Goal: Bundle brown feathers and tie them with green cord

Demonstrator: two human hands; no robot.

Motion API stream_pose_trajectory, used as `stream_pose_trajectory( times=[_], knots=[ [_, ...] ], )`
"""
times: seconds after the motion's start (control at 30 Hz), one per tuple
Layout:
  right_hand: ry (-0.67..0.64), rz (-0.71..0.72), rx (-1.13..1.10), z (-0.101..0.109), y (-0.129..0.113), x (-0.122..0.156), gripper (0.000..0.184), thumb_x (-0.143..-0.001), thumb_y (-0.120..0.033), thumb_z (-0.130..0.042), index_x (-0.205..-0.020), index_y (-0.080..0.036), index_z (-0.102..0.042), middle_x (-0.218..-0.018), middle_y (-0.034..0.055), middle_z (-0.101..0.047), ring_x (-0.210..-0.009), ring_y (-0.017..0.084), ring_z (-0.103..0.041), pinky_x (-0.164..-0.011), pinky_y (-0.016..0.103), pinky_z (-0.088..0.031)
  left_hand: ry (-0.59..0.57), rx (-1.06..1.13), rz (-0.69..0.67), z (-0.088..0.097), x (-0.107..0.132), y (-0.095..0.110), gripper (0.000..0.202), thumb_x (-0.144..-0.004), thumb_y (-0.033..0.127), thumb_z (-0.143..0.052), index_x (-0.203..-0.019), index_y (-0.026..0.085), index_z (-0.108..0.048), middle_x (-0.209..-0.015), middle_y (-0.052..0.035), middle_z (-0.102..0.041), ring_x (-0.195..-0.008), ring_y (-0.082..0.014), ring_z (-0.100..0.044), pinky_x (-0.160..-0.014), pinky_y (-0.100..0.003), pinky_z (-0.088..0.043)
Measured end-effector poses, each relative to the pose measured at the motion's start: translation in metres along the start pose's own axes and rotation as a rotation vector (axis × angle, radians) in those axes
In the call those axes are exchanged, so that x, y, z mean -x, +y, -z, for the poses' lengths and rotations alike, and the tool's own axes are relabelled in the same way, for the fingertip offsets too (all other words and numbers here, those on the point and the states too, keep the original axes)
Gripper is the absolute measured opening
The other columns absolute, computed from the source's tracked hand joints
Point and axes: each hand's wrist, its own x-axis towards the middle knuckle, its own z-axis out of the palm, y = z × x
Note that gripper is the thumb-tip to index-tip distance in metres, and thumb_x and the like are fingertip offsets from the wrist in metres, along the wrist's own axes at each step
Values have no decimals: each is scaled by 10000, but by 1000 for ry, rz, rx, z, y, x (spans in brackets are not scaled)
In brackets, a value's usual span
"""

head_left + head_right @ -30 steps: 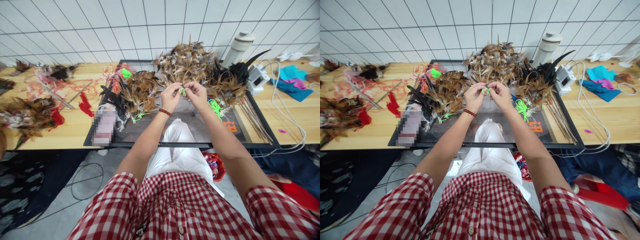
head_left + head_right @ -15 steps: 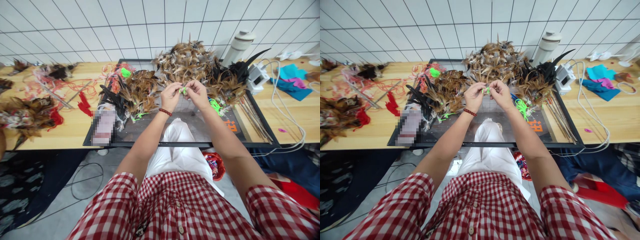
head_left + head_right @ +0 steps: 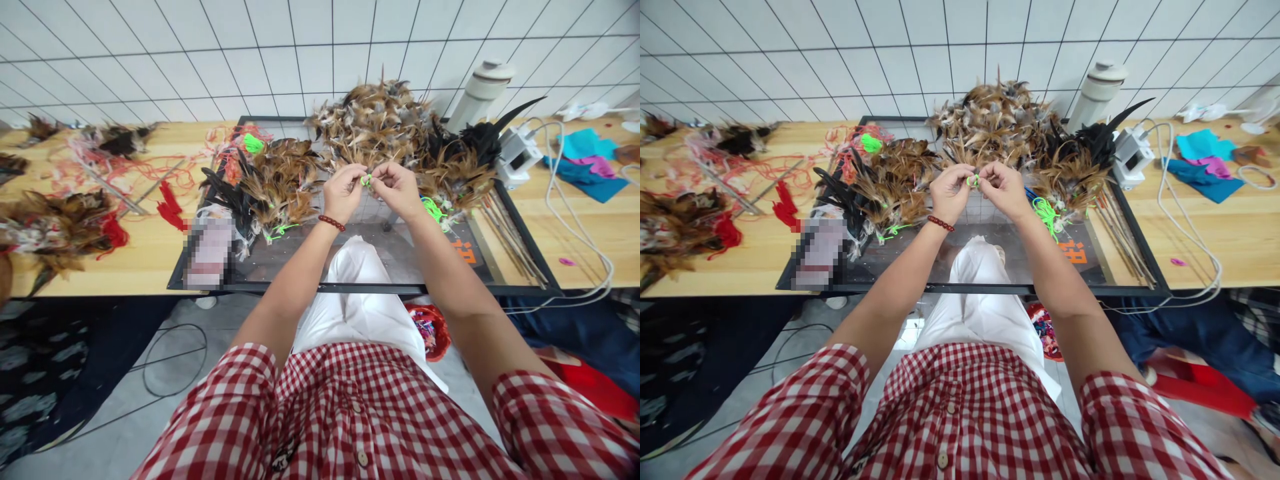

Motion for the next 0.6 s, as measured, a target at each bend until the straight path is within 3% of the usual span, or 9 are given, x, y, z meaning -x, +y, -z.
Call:
stream_pose_trajectory(
  times=[0.13,0.37,0.6],
  knots=[
    [36,59,86,9,-1,-1,457,-908,-721,-575,-895,-265,-601,-680,-11,-574,-621,162,-598,-594,329,-522,-11,-1,-17,0,0,1,321,-950,503,-623,-817,229,-726,-985,-83,-792,-1000,-206,-745,-971,-392,-585],
    [25,249,441,22,-13,2,409,-1020,-609,-417,-927,-244,-578,-931,65,-627,-950,232,-639,-881,422,-528,-23,-6,-3,3,0,2,335,-943,525,-621,-823,223,-703,-1038,-90,-781,-1060,-220,-731,-1001,-402,-565],
    [69,192,531,22,-4,4,370,-1054,-527,-364,-1030,-233,-587,-1035,95,-641,-1021,258,-634,-923,441,-527,-10,12,-19,4,1,-2,381,-948,587,-581,-873,230,-689,-1115,-105,-769,-1119,-232,-716,-1015,-411,-547]
  ],
)
